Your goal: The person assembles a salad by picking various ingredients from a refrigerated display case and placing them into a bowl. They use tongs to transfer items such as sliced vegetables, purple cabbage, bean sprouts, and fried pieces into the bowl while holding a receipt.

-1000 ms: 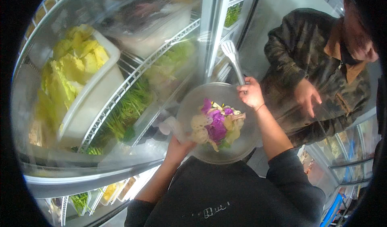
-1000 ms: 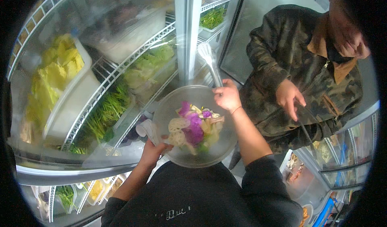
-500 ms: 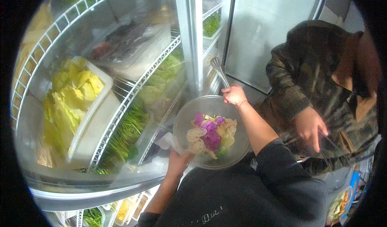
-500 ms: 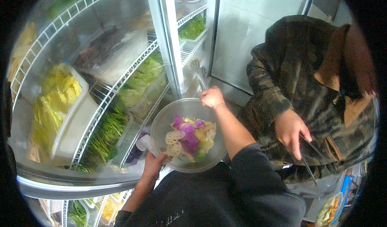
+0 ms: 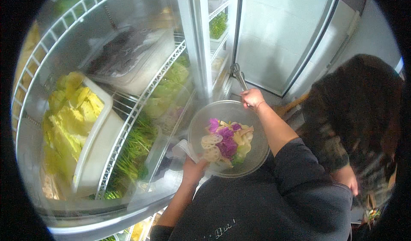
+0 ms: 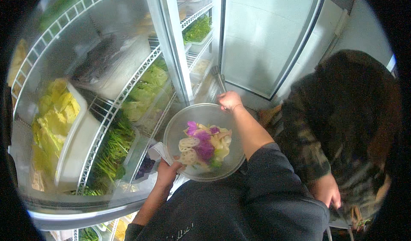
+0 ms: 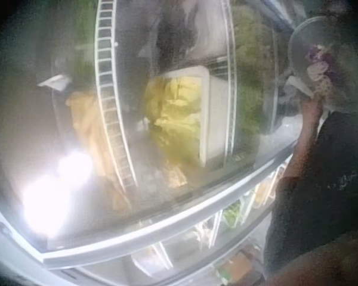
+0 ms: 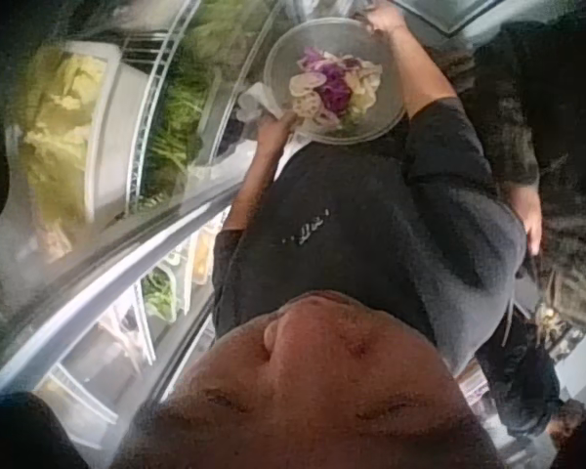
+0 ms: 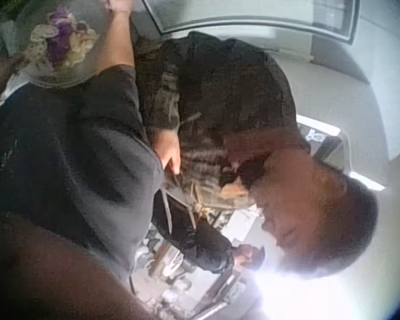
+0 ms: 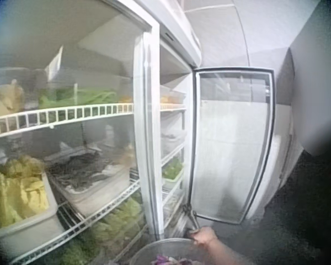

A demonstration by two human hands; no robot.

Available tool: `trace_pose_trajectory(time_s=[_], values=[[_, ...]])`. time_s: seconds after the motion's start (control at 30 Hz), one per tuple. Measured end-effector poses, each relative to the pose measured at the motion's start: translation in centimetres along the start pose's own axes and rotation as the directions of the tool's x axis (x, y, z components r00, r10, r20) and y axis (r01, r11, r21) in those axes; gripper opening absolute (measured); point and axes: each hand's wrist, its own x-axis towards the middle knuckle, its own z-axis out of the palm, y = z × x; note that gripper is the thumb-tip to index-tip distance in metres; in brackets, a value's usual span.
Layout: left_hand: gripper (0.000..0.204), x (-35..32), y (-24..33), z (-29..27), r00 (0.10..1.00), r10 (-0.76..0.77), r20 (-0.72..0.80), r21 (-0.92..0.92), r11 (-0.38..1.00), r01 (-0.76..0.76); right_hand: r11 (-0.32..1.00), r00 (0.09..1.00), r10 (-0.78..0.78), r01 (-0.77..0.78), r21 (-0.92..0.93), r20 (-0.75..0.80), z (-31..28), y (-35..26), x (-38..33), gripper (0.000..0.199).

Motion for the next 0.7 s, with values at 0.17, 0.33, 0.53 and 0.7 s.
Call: trace_pose_trajectory(time_s=[0.17,0.33,0.53,0.7], values=[[0.053,3.3,0.4,1.5,0.995,-0.082,0.053,0.04,0.996,0.08,0.984,0.993,-0.114,0.112,-0.138,-0.01,-0.7,2.0,3.4,0.034],[0.056,7.8,0.2,3.8,0.998,-0.004,0.055,0.086,0.996,0.0,0.871,0.972,-0.226,0.23,-0.434,0.061,-0.9,5.4,9.1,0.034],[0.056,15.3,-0.6,7.6,0.992,-0.102,0.07,0.177,0.98,0.088,0.666,0.951,-0.285,0.286,-0.688,0.12,-4.4,9.5,16.8,0.034],[0.072,21.8,-0.5,13.6,0.952,-0.303,-0.05,-0.111,0.949,0.296,0.419,0.894,-0.156,0.445,-0.791,0.42,-9.1,9.9,25.3,0.031]])
